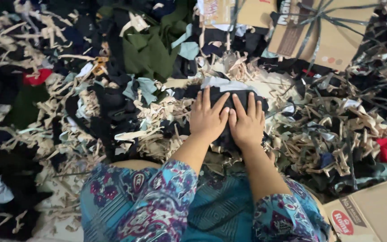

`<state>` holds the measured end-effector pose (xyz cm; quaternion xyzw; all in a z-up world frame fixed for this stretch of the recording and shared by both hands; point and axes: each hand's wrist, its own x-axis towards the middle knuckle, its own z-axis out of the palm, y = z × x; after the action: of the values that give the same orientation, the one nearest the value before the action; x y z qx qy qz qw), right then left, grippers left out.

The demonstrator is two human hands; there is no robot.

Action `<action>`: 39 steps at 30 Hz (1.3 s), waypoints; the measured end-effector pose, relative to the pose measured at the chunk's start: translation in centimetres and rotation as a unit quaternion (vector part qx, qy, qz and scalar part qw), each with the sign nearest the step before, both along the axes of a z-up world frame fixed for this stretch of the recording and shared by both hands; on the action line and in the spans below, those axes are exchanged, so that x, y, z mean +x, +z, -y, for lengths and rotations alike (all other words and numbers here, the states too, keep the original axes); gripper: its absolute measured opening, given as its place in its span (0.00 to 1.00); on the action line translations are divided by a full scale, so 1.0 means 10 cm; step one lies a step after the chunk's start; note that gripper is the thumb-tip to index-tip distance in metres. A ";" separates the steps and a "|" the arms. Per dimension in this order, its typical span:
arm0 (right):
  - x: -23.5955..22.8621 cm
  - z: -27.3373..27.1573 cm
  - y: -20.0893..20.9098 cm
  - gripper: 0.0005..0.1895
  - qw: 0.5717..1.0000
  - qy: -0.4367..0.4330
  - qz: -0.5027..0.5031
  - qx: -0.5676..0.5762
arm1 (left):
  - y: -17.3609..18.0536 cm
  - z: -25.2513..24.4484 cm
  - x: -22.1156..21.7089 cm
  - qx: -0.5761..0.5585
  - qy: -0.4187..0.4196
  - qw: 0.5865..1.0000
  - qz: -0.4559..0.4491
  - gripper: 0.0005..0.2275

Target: Sorting through a pile of fabric scraps by picking up, inspecting, and organizing individual pieces.

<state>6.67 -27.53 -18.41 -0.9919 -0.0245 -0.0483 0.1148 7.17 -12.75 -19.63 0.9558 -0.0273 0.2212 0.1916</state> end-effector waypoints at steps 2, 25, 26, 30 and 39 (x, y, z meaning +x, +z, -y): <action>-0.03 0.00 0.01 0.27 1.000 0.000 0.002 -0.003 | -0.10 0.03 0.00 -0.003 0.002 1.000 0.002 0.22; 1.16 0.01 0.11 0.06 0.968 0.161 0.165 0.095 | 0.47 -0.14 -0.51 -0.067 -0.136 0.957 -0.246 0.38; 1.12 0.01 0.11 0.06 0.982 0.119 0.099 0.104 | 0.49 -0.14 -0.49 -0.056 -0.128 0.965 -0.222 0.36; 0.69 0.03 0.70 0.18 0.985 -0.013 0.075 0.155 | 0.67 -0.17 -0.40 -0.068 -0.076 0.992 -0.077 0.20; -0.07 -0.12 0.13 0.27 0.994 0.064 0.069 -0.055 | -0.01 -0.13 -0.25 -0.078 -0.098 0.986 -0.112 0.32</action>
<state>5.96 -26.29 -17.10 -0.9874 -0.0986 -0.1079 0.0613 4.70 -11.45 -19.75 0.9495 -0.0818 0.0945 0.2879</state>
